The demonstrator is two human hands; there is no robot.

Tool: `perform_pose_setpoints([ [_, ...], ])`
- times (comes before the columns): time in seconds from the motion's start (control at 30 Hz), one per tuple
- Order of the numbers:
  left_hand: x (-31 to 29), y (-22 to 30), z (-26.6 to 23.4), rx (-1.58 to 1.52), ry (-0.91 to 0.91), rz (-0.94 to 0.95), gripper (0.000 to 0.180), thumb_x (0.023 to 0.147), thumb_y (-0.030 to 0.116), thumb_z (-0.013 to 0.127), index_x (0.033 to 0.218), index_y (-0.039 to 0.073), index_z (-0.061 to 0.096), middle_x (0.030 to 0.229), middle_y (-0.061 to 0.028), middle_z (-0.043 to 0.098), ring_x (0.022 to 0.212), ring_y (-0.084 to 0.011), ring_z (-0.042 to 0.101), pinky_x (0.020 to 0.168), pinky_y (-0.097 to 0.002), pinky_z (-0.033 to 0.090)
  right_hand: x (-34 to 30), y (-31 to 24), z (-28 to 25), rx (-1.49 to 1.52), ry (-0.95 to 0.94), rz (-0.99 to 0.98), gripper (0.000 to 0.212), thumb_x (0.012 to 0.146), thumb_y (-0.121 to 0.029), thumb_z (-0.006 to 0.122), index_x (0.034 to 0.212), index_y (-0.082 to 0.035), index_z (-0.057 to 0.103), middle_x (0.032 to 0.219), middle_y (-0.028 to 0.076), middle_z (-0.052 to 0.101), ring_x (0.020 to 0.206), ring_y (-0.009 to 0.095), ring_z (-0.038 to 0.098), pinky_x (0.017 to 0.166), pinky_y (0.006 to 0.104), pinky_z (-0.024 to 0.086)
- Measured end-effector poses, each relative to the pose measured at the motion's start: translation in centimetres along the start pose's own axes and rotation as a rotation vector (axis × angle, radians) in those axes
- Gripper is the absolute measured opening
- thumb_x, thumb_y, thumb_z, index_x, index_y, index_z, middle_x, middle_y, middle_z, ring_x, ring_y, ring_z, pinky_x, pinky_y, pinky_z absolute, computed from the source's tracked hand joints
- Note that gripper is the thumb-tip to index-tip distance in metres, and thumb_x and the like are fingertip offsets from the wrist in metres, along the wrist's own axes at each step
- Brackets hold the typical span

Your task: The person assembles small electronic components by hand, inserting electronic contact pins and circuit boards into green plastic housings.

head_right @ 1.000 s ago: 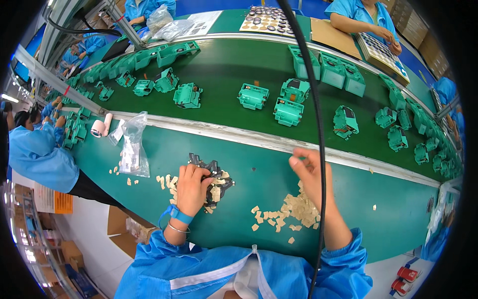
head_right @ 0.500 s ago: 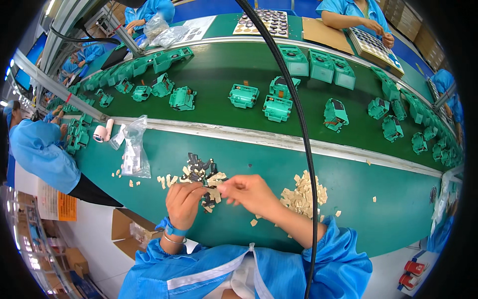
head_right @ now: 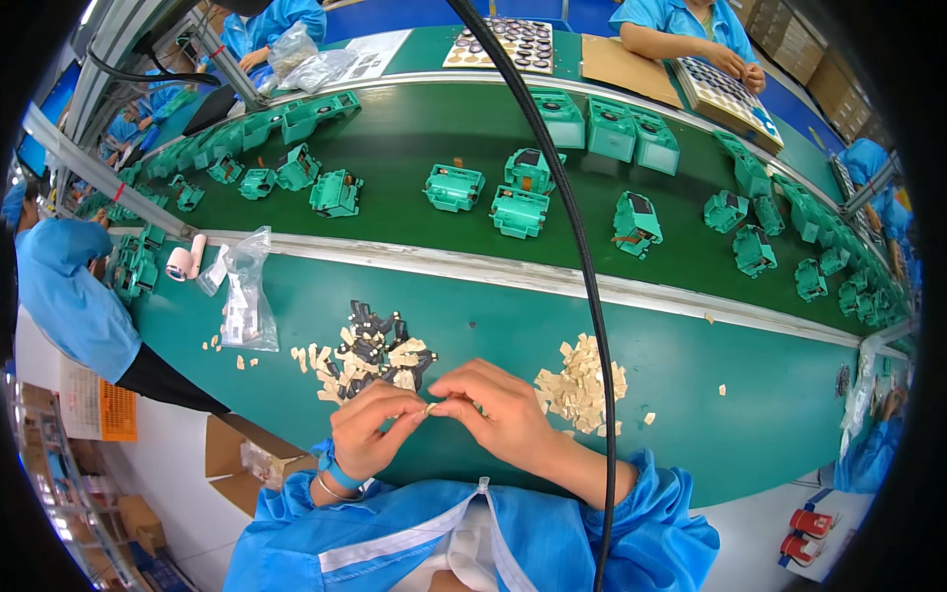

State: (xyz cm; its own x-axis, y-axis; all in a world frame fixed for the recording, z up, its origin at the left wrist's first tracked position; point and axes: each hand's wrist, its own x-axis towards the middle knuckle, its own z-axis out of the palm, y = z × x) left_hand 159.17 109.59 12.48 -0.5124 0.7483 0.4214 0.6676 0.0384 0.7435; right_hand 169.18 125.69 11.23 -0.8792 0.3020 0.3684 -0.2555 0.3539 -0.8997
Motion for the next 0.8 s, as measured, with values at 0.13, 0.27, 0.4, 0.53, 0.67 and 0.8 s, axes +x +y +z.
perform_pose_setpoints([
  [0.13, 0.7, 0.6, 0.8, 0.029, -0.029, 0.124, 0.020, 0.068, -0.007, 0.073, 0.085, 0.000, 0.066, 0.083, -0.0109, 0.066, 0.071, -0.0219, 0.064, 0.059, -0.0281, 0.050, -0.5, -0.2, -1.5, 0.033, -0.037, -0.047, 0.013, 0.076, 0.001, 0.071, 0.088, -0.001, 0.067, 0.081, 0.009, 0.066, 0.072, 0.020, 0.062, 0.063, 0.0293, 0.049],
  [0.27, 0.8, 1.3, 1.6, 0.133, 0.025, 0.274, 0.020, 0.068, -0.007, 0.073, 0.086, 0.000, 0.066, 0.084, -0.0107, 0.067, 0.071, -0.0215, 0.064, 0.059, -0.0277, 0.050, -1.0, -0.6, -2.3, 0.079, -0.039, -0.060, 0.016, 0.074, 0.004, 0.070, 0.089, -0.001, 0.068, 0.080, 0.009, 0.066, 0.070, 0.020, 0.062, 0.062, 0.0287, 0.048],
  [0.4, 0.9, 2.2, 2.1, -0.001, -0.012, 0.104, 0.017, 0.071, -0.005, 0.072, 0.087, 0.001, 0.067, 0.082, -0.0096, 0.067, 0.069, -0.0196, 0.064, 0.058, -0.0265, 0.050, -2.1, 0.0, -3.1, -0.182, 0.013, -0.269, 0.014, 0.072, 0.000, 0.073, 0.084, -0.003, 0.069, 0.080, 0.007, 0.066, 0.069, 0.021, 0.062, 0.060, 0.0290, 0.048],
  [0.53, 0.8, 3.0, 2.5, -0.086, -0.032, -0.112, 0.013, 0.075, -0.003, 0.072, 0.087, 0.000, 0.068, 0.078, -0.0093, 0.067, 0.064, -0.0167, 0.064, 0.055, -0.0251, 0.049, -2.9, -0.1, -4.3, -0.353, 0.097, -0.504, 0.019, 0.064, -0.010, 0.077, 0.081, -0.008, 0.069, 0.084, 0.005, 0.064, 0.066, 0.019, 0.059, 0.053, 0.0293, 0.046],
  [0.67, 0.8, 3.2, 3.0, -0.020, -0.011, -0.034, 0.013, 0.075, -0.003, 0.072, 0.087, 0.000, 0.069, 0.076, -0.0093, 0.067, 0.060, -0.0150, 0.063, 0.053, -0.0241, 0.048, -4.4, -0.1, -6.1, -0.368, 0.080, -0.379, 0.027, 0.063, -0.017, 0.081, 0.084, -0.010, 0.067, 0.085, 0.006, 0.063, 0.066, 0.020, 0.059, 0.054, 0.0299, 0.045],
  [0.8, 0.9, 3.4, 3.6, -0.026, -0.070, -0.057, 0.013, 0.075, -0.002, 0.072, 0.087, 0.000, 0.069, 0.076, -0.0093, 0.067, 0.062, -0.0138, 0.064, 0.053, -0.0237, 0.048, -3.7, -0.2, -5.2, -0.470, 0.192, -0.389, 0.031, 0.062, -0.018, 0.082, 0.088, -0.011, 0.067, 0.087, 0.005, 0.062, 0.074, 0.022, 0.058, 0.057, 0.0312, 0.044],
])
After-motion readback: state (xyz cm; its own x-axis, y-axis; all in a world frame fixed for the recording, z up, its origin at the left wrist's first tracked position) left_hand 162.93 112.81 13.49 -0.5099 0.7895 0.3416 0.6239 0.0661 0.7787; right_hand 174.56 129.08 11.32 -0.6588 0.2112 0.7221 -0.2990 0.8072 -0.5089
